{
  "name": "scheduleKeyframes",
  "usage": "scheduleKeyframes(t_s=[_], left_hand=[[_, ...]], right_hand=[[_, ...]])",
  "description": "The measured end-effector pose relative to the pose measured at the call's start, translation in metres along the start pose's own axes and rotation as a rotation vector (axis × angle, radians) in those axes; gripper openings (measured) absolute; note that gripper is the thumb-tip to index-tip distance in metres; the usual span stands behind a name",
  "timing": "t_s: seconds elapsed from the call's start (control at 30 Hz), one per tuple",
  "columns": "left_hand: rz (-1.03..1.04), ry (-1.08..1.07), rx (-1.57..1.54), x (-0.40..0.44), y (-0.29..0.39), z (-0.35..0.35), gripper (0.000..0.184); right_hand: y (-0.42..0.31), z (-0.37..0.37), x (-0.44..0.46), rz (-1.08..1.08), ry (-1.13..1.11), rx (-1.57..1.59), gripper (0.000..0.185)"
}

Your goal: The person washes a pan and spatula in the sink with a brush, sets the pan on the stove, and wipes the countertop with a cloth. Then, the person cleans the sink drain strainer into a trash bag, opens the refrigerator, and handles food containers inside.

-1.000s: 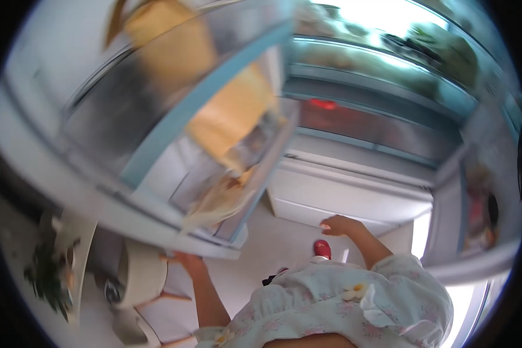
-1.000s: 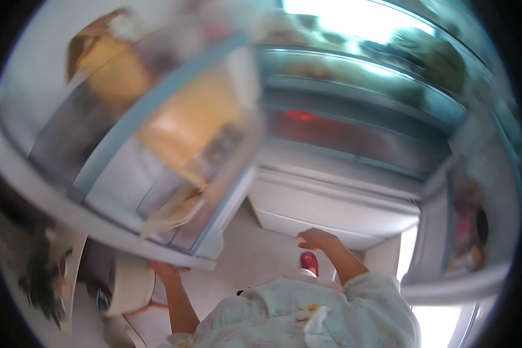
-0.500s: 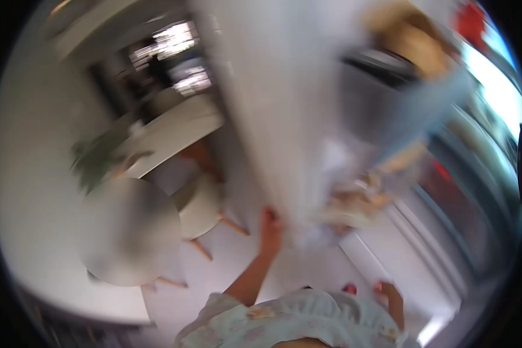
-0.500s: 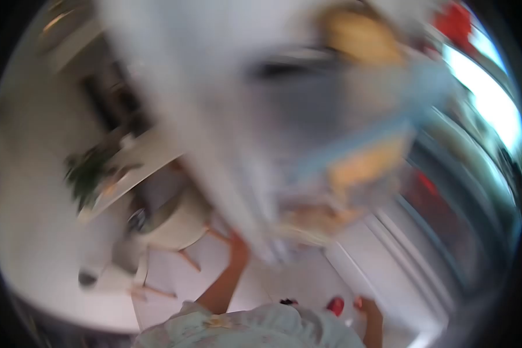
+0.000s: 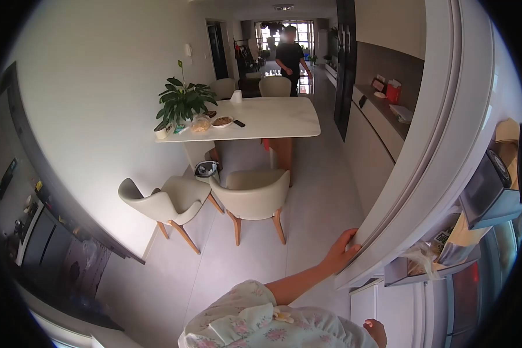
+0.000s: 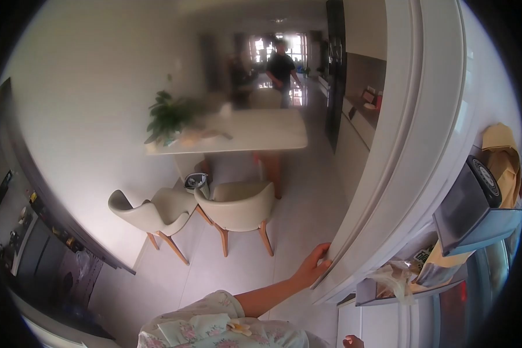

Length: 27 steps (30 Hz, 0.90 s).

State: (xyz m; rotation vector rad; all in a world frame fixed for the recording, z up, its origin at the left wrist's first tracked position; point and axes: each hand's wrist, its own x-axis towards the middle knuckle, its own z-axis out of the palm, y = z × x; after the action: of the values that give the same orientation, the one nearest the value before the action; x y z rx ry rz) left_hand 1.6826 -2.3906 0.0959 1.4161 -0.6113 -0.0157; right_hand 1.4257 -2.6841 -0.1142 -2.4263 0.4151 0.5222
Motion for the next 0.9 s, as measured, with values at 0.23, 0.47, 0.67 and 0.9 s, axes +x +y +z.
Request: scheduleKeyframes(t_s=[0.23, 0.47, 0.67, 0.9], left_hand=[[0.006, 0.009, 0.037, 0.003, -0.007, 0.002, 0.048], [0.029, 0.002, 0.017, 0.009, -0.008, 0.002, 0.048], [0.01, -0.037, -0.04, 0.014, -0.005, 0.001, 0.047], [-0.027, -0.067, -0.072, 0.014, -0.002, -0.004, 0.05]], right_hand=[[-0.005, 0.013, -0.009, 0.024, -0.099, -0.002, 0.038], [0.117, 0.108, 0.015, 0.085, -0.079, -0.136, 0.042], [0.141, 0.12, 0.015, 0.086, -0.067, -0.118, 0.043], [0.094, 0.09, 0.017, 0.131, -0.086, -0.094, 0.044]])
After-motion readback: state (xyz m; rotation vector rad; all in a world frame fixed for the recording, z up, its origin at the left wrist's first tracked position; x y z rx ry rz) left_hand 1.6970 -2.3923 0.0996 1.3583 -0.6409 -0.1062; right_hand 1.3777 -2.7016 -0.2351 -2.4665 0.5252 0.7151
